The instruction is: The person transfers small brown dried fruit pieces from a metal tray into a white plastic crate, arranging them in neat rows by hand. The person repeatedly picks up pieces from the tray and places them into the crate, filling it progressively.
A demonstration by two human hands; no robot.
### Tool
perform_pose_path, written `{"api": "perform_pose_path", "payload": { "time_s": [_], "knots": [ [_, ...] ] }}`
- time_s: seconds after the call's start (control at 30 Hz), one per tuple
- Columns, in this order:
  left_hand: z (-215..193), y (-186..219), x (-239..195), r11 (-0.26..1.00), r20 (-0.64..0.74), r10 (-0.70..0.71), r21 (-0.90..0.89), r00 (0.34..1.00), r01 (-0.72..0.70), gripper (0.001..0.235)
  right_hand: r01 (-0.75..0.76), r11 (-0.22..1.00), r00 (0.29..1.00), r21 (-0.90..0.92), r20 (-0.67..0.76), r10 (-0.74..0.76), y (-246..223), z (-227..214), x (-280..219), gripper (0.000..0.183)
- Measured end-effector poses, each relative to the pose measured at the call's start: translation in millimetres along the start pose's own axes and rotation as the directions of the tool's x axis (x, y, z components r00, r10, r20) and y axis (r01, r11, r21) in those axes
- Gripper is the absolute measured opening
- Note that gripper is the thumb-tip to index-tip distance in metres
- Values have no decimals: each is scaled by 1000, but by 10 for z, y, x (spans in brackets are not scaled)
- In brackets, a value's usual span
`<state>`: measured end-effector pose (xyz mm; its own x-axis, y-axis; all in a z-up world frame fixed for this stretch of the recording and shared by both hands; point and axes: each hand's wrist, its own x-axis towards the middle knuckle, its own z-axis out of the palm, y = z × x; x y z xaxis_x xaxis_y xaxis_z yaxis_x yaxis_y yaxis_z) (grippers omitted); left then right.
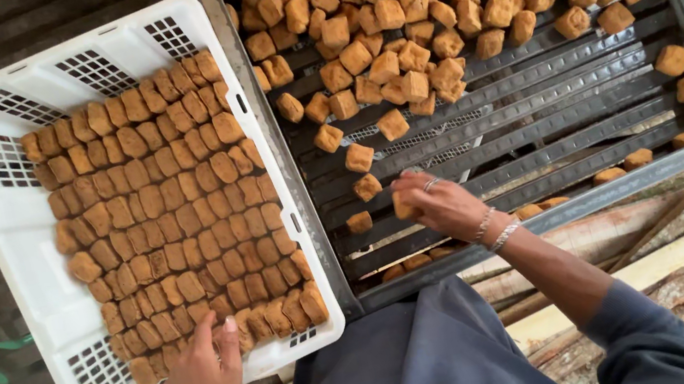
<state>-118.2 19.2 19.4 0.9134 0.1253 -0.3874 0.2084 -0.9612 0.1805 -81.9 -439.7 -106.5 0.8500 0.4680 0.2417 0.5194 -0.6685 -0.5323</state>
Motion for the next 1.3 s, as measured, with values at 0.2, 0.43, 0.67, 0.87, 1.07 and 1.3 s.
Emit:
{"api": "perform_pose_path", "payload": {
  "time_s": [0.2, 0.43, 0.67, 0.87, 1.07, 1.3],
  "knots": [
    [-48, 59, 65, 1000, -49, -20, -12, 999, 19, 57, -282, 959, 959, 5, 11, 282, 276, 124, 321, 39],
    [-34, 32, 53, 999, -19, -32, -3, 999, 32, 57, -481, 876, 791, -26, -445, 420, 509, 347, 901, 55],
    [-31, 16, 56, 999, -65, 8, -44, 998, -11, 57, -357, 930, 913, 82, -179, 366, 170, 362, 1053, 52],
    [-43, 53, 73, 997, -43, -34, -77, 998, 31, 59, -389, 916, 919, 94, -26, 393, 120, 360, 1216, 61],
    [-95, 106, 83, 997, -27, -57, -44, 998, 56, 57, -244, 969, 921, 38, -305, 244, 223, 602, 1524, 64],
    [-93, 74, 34, 992, -98, -27, -127, 995, 14, 50, -409, 910, 910, -60, 37, 412, 261, 523, 1630, 74]
  ]
}}
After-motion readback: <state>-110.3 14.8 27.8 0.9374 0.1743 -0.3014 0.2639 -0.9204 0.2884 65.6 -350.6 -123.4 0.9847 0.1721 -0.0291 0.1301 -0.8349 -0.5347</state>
